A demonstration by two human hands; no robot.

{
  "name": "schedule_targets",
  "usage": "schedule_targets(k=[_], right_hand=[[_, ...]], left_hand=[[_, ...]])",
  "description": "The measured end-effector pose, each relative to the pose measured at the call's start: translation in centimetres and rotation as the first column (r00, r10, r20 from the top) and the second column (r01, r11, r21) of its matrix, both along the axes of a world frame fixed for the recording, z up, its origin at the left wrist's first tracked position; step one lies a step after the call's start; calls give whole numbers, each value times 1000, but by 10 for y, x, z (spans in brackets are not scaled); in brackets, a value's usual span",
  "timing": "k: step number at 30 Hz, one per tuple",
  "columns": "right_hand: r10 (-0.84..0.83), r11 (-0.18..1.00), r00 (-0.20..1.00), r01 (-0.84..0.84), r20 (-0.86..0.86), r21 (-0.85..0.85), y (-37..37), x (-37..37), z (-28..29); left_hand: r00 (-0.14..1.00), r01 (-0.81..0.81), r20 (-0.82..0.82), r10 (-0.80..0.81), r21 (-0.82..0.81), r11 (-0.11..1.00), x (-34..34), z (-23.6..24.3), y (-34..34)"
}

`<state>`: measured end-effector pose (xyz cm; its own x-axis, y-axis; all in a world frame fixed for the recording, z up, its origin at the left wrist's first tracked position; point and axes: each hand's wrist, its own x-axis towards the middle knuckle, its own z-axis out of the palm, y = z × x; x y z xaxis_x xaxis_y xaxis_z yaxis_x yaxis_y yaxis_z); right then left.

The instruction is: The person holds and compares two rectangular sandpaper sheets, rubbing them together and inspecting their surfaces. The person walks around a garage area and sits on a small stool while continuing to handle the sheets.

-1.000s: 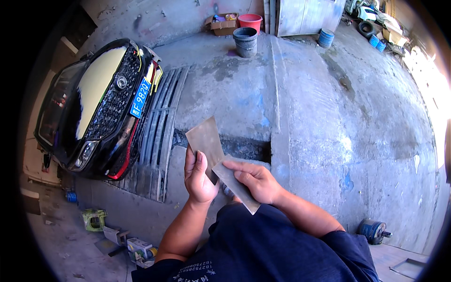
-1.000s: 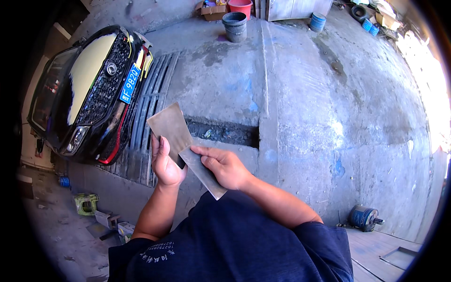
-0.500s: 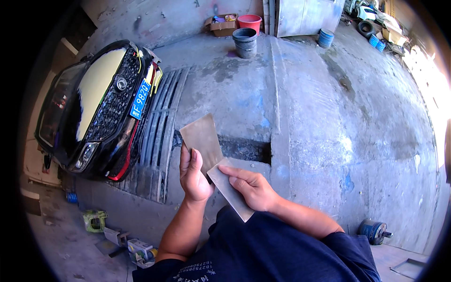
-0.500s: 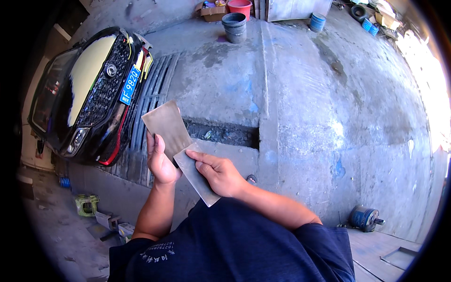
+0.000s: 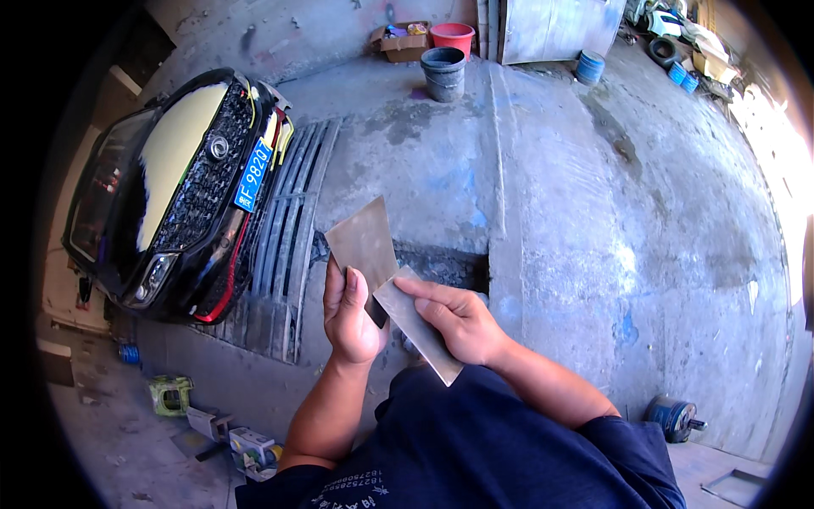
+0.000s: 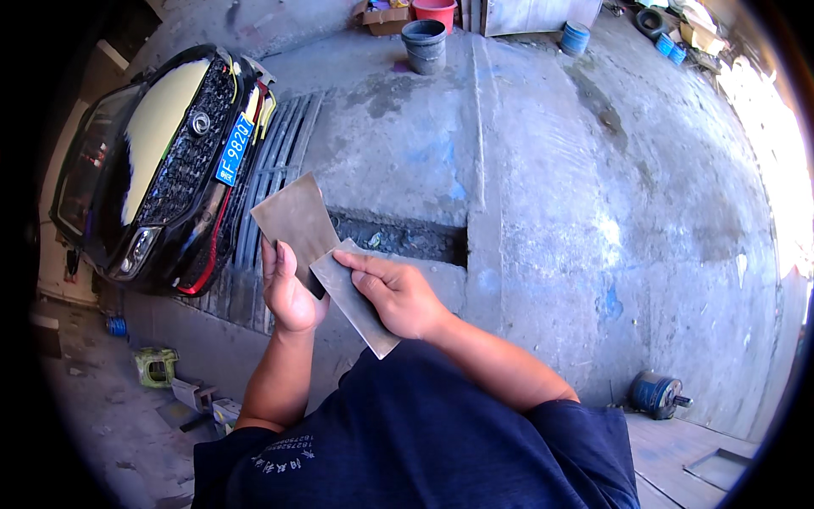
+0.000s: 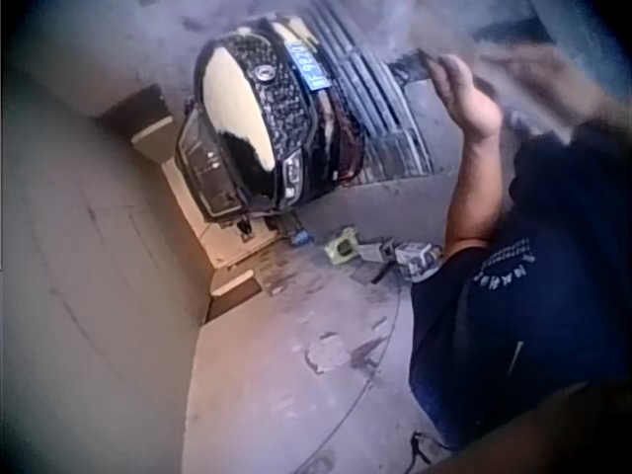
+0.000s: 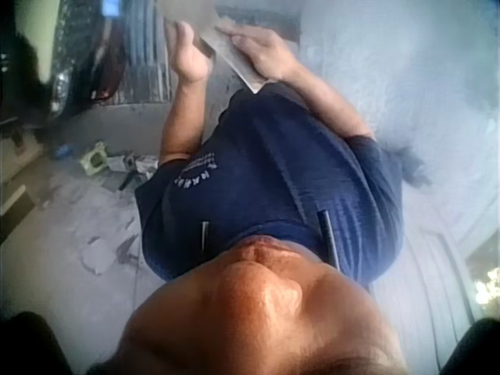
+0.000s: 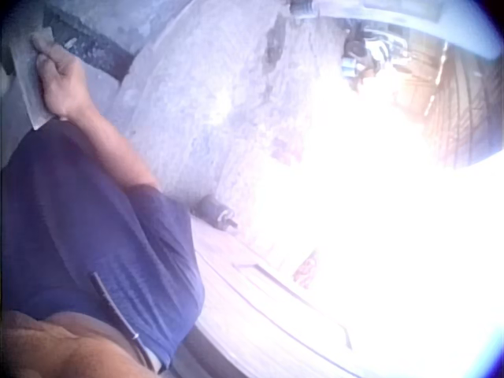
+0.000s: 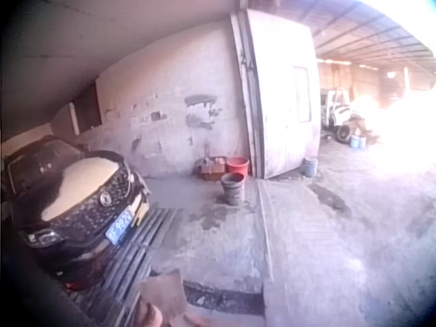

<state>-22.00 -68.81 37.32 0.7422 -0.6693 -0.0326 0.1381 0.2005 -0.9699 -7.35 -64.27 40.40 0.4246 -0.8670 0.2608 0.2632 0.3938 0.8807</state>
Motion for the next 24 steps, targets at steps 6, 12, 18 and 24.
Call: schedule_targets(k=[6, 12, 18, 24], right_hand=[[-51, 992, 999, 49, -8, -112, 5, -2, -2], [-102, 982, 994, 95, -35, -162, -3, -3, -1], [-134, 962, 991, 123, -28, -245, -24, -4, -1], [-143, 903, 989, 116, -34, -414, 2, -7, -7]], left_hand=[[999, 50, -18, -50, 10, 999, 1, 2, -6], [996, 76, -48, -75, 26, 997, -1, 2, -11], [984, 120, -140, -114, 31, 992, -4, -7, -12], [981, 131, -152, -122, 50, 990, 0, -2, -14]])
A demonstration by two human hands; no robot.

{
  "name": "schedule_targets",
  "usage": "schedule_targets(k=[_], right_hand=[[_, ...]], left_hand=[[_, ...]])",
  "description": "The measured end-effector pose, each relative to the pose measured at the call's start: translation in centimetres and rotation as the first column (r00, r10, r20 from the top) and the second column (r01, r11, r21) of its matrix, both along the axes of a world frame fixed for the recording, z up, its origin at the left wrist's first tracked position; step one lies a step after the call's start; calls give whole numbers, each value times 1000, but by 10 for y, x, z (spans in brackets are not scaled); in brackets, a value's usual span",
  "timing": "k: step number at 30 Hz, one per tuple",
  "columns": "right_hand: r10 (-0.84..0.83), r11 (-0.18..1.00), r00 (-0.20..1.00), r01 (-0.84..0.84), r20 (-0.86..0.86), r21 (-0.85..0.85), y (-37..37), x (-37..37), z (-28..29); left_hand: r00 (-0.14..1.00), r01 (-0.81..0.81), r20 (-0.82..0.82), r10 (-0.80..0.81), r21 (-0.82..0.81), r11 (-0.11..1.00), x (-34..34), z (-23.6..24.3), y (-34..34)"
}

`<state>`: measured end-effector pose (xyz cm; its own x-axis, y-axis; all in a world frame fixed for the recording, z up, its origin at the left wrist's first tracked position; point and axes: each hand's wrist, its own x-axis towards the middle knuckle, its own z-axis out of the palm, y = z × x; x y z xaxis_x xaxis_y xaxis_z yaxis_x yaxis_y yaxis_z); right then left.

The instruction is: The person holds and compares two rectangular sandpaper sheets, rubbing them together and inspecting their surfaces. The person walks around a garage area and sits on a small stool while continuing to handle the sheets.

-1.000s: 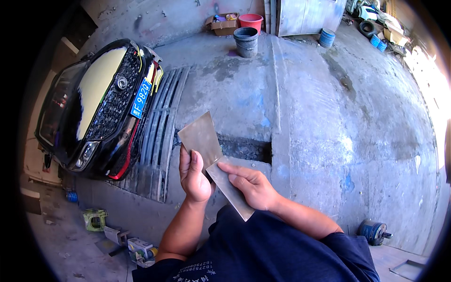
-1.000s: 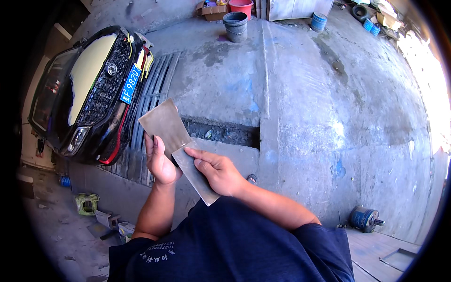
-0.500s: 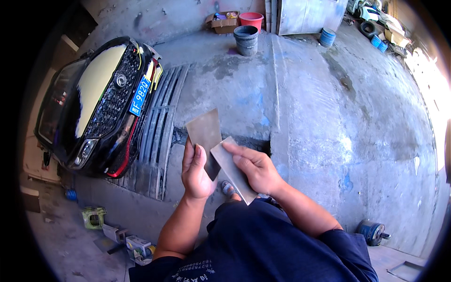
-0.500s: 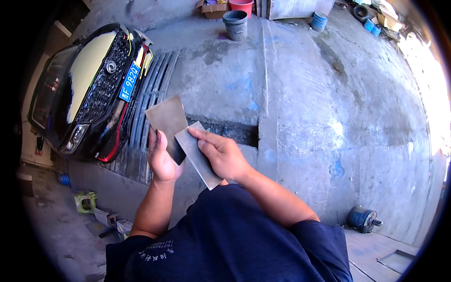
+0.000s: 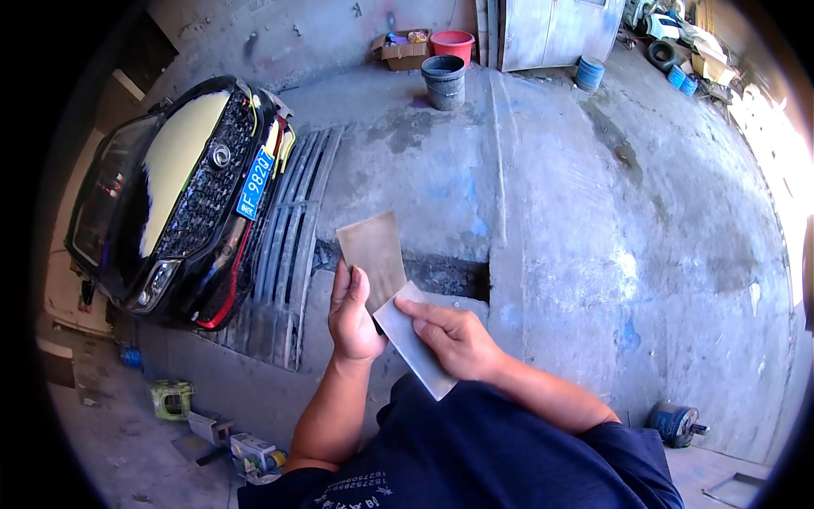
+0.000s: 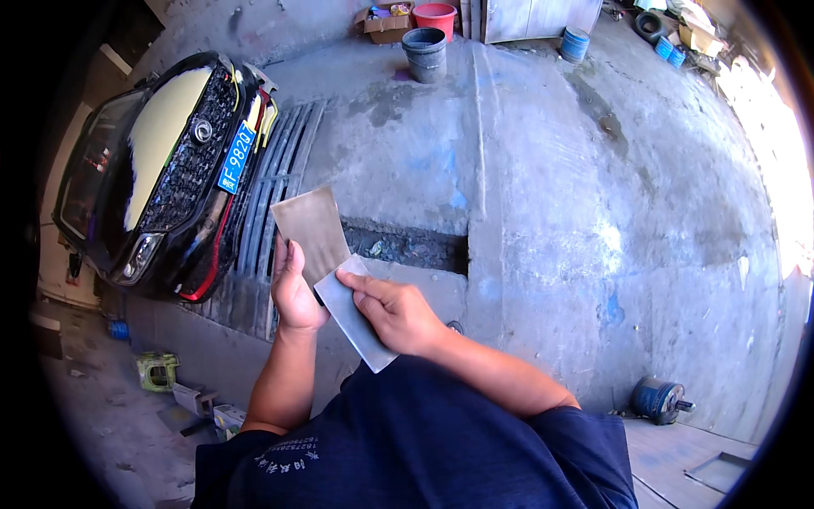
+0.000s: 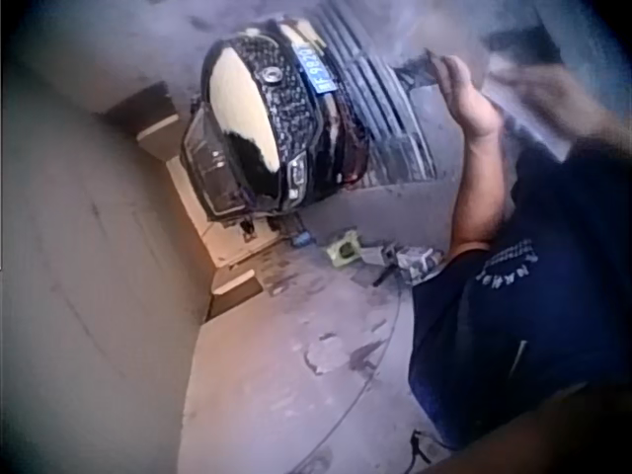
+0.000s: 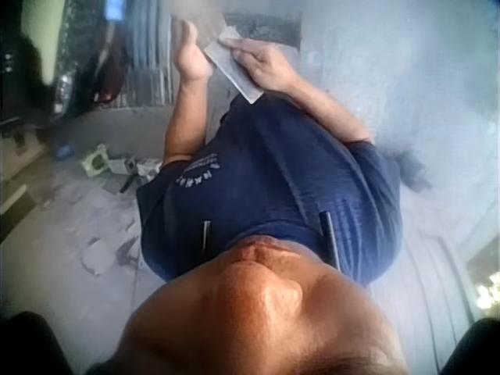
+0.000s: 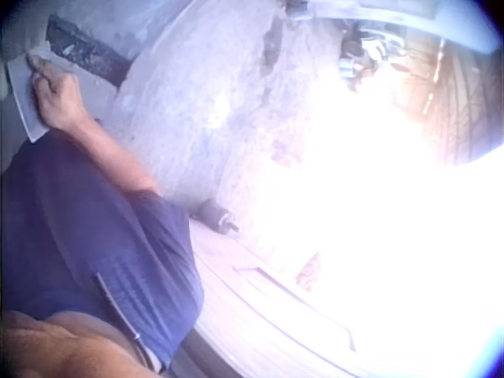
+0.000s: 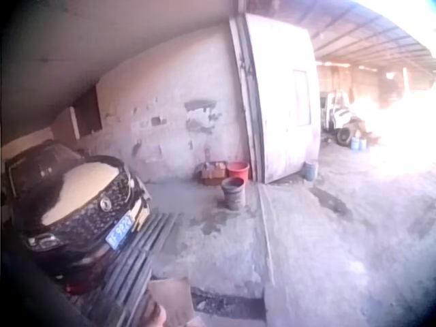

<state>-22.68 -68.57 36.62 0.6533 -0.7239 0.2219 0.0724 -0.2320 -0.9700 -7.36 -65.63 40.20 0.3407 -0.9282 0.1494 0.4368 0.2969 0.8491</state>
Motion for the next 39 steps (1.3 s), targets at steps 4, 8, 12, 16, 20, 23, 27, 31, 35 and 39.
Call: schedule_targets(k=[4, 8, 12, 16, 20, 23, 27, 31, 35, 39], right_hand=[[-45, 996, 999, 46, -20, 76, -41, 1, 16], [-13, 987, 998, 3, -61, -159, -17, -3, 3], [-9, 1000, 995, 8, -103, -9, -32, -4, 12], [-22, 988, 990, 0, -140, -156, -39, 0, 12], [-35, 984, 997, 23, -65, -176, -28, 0, -7], [-145, 984, 988, 139, -44, -112, -56, 6, 16], [-56, 969, 995, 35, -79, -244, -21, 3, -15], [-109, 956, 994, 105, 1, -274, -51, 4, -15], [-162, 955, 986, 147, -38, -256, -53, 7, -3], [-95, 973, 994, 80, -60, -218, -16, 4, -25]], left_hand=[[999, -26, -31, 28, 49, 998, -11, -10, 1], [994, 16, -106, -15, 9, 1000, -1, -7, -2], [1000, -7, 20, 6, 71, 997, -3, -23, 4], [1000, 11, 9, -12, 33, 999, 2, -13, -5], [1000, 17, 23, -20, 120, 993, 1, -20, 0], [999, 5, 35, -9, 115, 993, -1, -28, 2], [997, 41, -72, -35, 88, 995, 7, -21, -3], [994, 81, 62, -89, 116, 990, 5, -33, -1], [990, 87, -120, -79, 59, 994, 6, -20, 3], [994, 94, -69, -84, 166, 982, 21, -40, 3]])
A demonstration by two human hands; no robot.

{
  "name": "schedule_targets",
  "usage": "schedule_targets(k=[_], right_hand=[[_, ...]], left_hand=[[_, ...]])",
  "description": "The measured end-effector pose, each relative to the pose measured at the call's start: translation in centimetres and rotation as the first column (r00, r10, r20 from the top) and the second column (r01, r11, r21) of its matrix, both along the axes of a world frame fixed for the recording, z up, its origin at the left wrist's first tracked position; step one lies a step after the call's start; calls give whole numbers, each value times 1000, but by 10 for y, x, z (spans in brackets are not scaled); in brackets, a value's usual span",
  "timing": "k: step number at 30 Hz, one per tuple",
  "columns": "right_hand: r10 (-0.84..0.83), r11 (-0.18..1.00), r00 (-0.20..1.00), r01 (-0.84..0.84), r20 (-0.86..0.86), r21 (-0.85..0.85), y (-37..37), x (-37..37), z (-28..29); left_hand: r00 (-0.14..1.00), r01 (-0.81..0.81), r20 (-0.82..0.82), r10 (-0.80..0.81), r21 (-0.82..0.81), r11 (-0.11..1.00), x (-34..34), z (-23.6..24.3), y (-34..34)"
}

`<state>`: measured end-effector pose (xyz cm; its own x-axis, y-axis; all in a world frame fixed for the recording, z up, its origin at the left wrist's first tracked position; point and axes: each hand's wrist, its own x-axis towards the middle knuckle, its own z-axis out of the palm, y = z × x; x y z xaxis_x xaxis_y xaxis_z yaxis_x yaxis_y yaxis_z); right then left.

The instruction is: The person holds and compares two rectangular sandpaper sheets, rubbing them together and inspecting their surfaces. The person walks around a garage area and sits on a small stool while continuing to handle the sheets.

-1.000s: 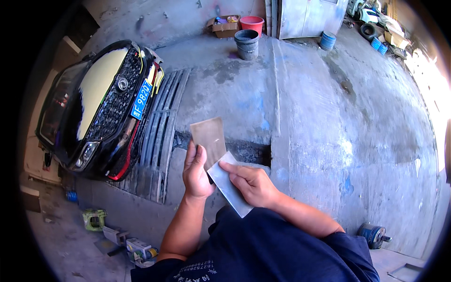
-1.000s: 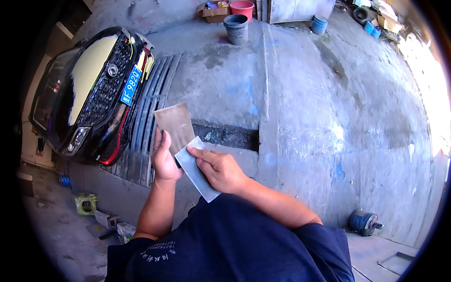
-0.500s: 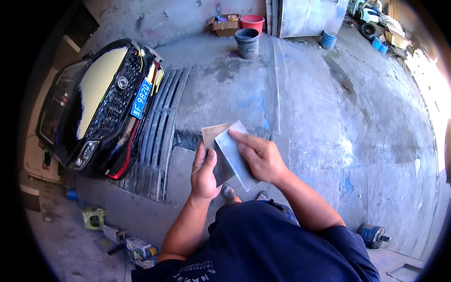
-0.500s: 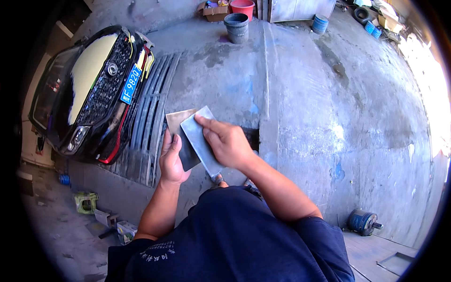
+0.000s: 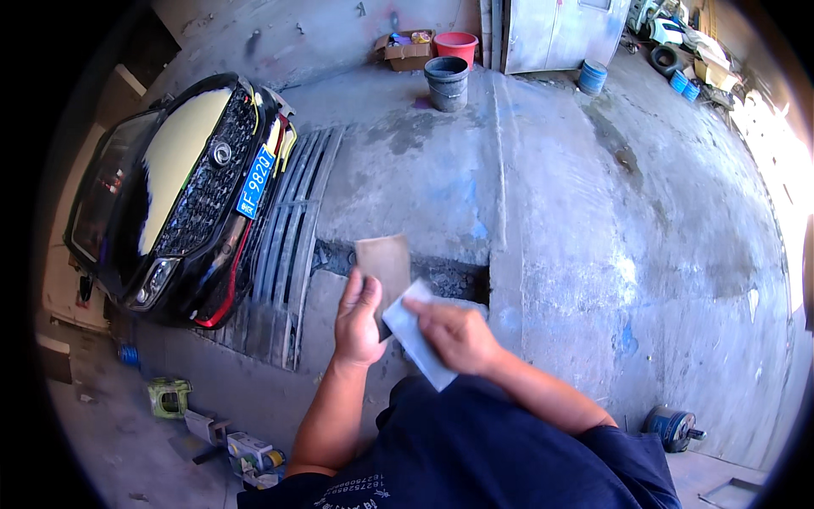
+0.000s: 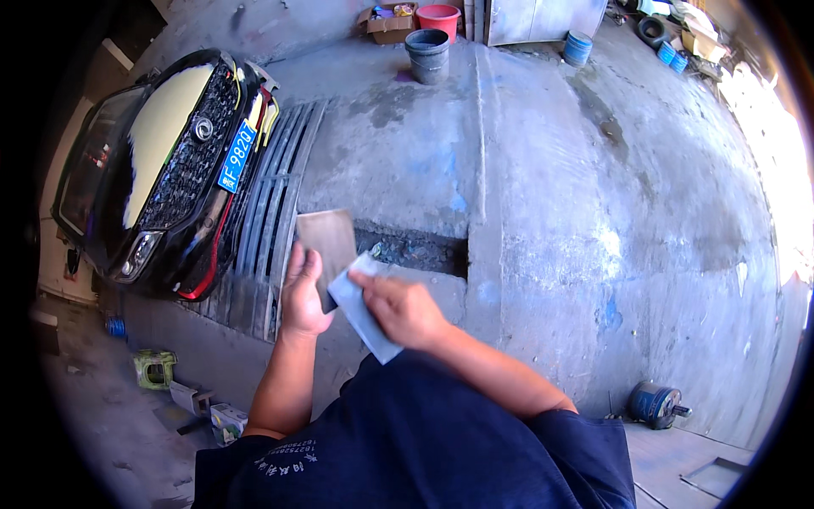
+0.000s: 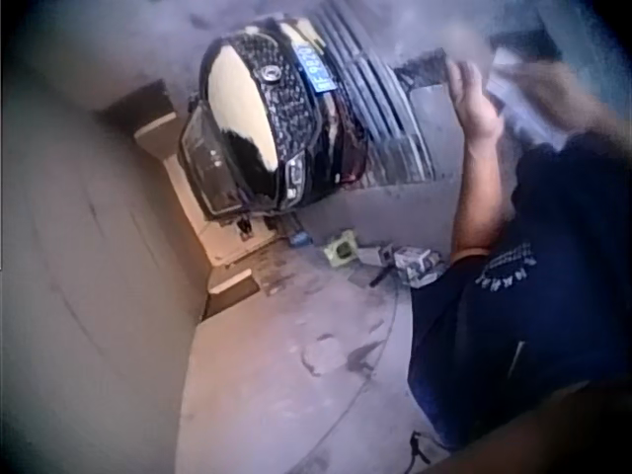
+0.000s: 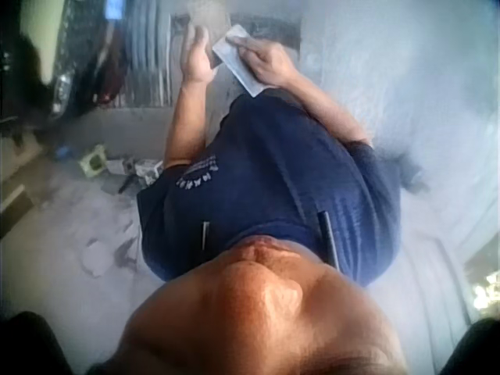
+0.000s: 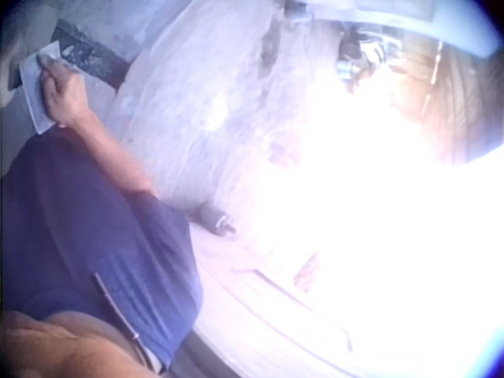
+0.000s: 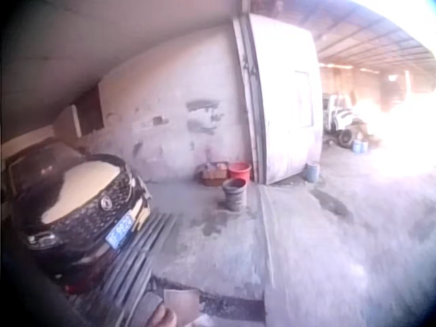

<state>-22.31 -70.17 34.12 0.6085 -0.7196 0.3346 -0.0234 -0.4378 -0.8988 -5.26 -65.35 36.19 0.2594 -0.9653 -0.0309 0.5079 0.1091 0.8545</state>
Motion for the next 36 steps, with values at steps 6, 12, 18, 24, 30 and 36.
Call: schedule_targets(k=[6, 12, 18, 24, 30, 36], right_hand=[[-324, 942, 943, 315, 71, 116, -83, -9, 30], [-185, 972, 973, 202, -139, 117, -42, -25, 28], [66, 977, 998, -62, 12, -205, -19, -12, 13], [8, 974, 963, -68, -268, -215, -21, -29, -46], [-231, 958, 971, 238, -63, 160, -19, -31, -7], [-395, 915, 861, 399, -321, -57, -53, -27, -14]], left_hand=[[990, -12, -144, 7, -34, 999, -5, 9, 7], [975, -171, -112, 190, 164, 972, 7, 11, 6], [955, -283, -40, 293, 163, 945, -9, -6, 4], [947, -320, 34, 318, 59, 946, -5, -7, 4], [927, -346, 169, 336, 34, 938, -8, -15, 1], [970, -186, 171, 175, 48, 981, -13, -22, 1]])
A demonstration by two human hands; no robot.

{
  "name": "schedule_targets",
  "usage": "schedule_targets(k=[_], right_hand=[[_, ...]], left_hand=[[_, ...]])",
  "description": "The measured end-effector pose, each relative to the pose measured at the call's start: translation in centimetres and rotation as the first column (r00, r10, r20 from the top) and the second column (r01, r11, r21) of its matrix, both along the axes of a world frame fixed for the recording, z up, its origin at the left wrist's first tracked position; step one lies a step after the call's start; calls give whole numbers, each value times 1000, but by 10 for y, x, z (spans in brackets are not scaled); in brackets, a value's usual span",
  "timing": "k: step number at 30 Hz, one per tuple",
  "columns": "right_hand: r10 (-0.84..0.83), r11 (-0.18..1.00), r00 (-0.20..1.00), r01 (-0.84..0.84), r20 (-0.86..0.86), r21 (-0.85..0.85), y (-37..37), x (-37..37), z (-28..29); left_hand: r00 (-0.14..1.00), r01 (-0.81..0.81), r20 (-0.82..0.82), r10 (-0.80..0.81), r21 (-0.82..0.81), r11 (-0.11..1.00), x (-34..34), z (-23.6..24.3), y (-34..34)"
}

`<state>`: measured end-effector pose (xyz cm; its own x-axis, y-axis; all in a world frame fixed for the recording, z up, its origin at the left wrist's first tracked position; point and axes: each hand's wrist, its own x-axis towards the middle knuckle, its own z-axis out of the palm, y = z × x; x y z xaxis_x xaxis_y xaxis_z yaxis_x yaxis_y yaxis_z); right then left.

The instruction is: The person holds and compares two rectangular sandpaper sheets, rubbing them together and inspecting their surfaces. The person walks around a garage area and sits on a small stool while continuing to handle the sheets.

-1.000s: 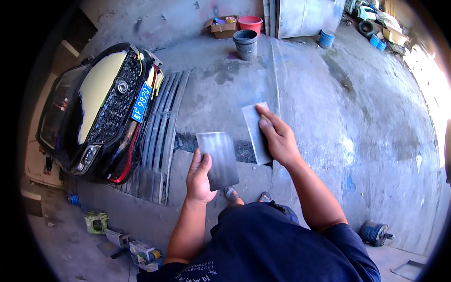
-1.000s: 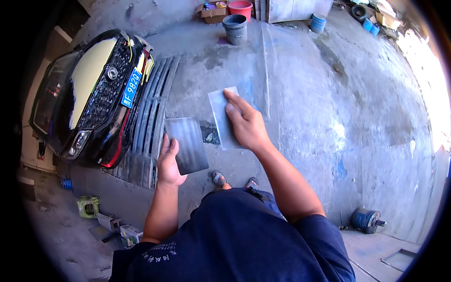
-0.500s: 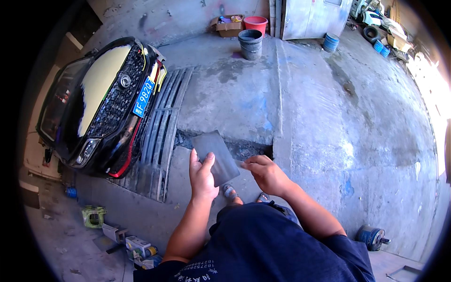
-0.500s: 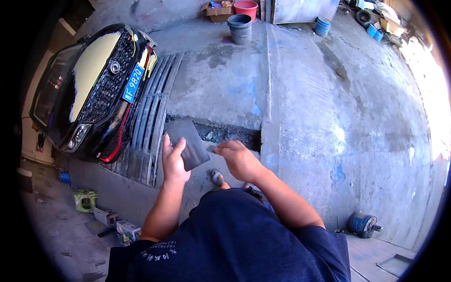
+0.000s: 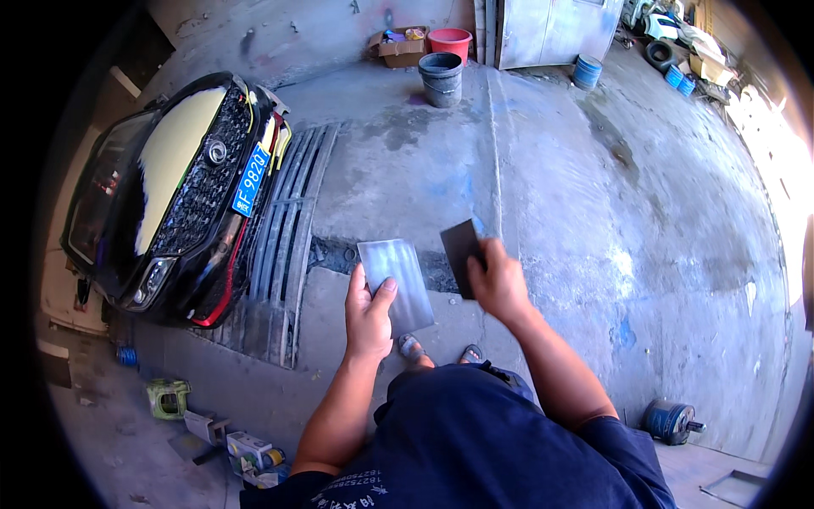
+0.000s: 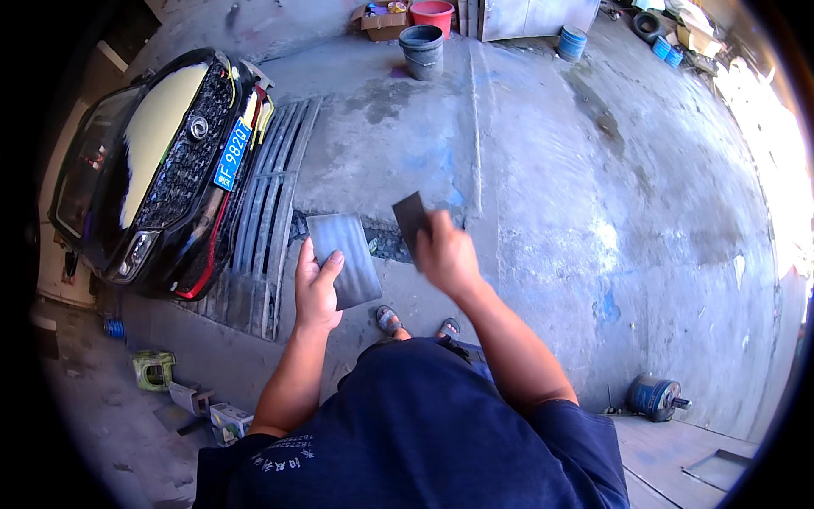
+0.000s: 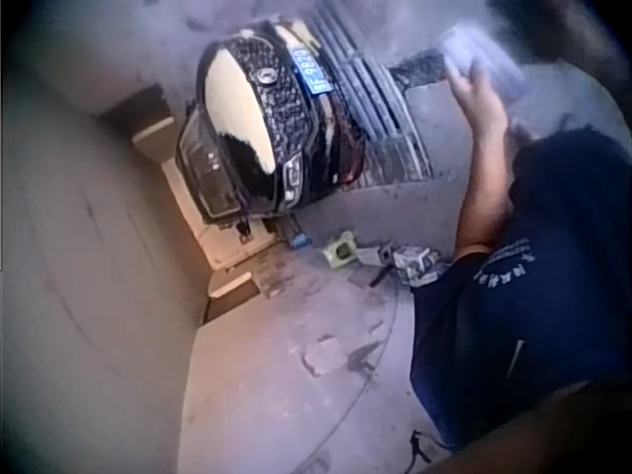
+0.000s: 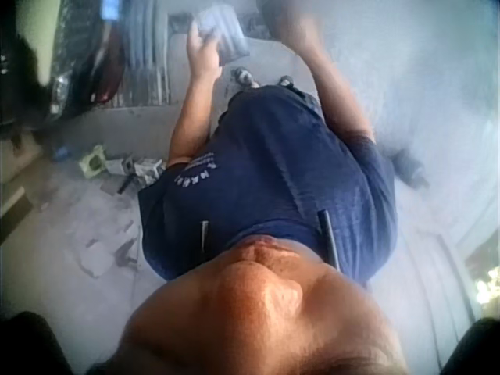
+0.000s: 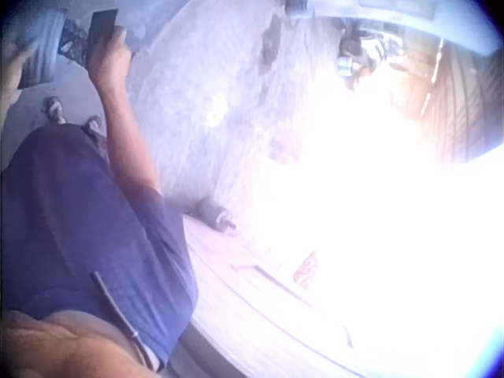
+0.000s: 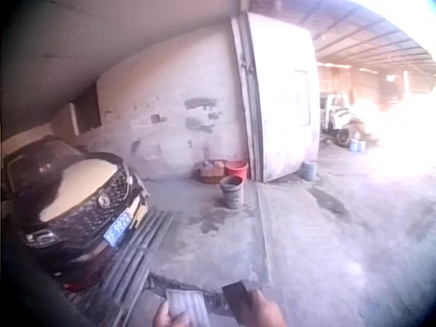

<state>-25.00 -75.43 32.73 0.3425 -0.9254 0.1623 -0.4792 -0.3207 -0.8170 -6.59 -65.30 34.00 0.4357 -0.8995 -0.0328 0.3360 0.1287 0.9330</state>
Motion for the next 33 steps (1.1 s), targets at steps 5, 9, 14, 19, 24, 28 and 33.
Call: schedule_targets(k=[5, 9, 14, 19, 24, 28, 33], right_hand=[[92, 988, 975, -114, 201, 102, -1, -10, 15], [122, 967, 952, -178, 281, 183, 7, -12, -12], [197, 848, 891, -365, 410, 385, 20, -5, -31], [339, 766, 864, -483, 372, 424, 36, 6, -28], [326, 762, 874, -469, 361, 447, 32, 2, -23], [270, 818, 908, -392, 321, 421, 19, -2, -15], [-7, 847, 901, -225, 434, 481, -3, -9, -5]], left_hand=[[999, -41, 10, 41, 60, 997, 5, 6, 4], [999, -43, 20, 42, 60, 997, 5, 0, -2], [998, -23, 53, 19, 71, 997, 5, -3, -7], [989, 48, 133, -62, 105, 993, -10, -9, -8], [941, 186, 260, -217, 140, 972, -7, -3, -7], [895, 285, 306, -325, 167, 944, -6, 2, -6], [901, 342, 224, -373, 164, 925, -5, 3, -5]])
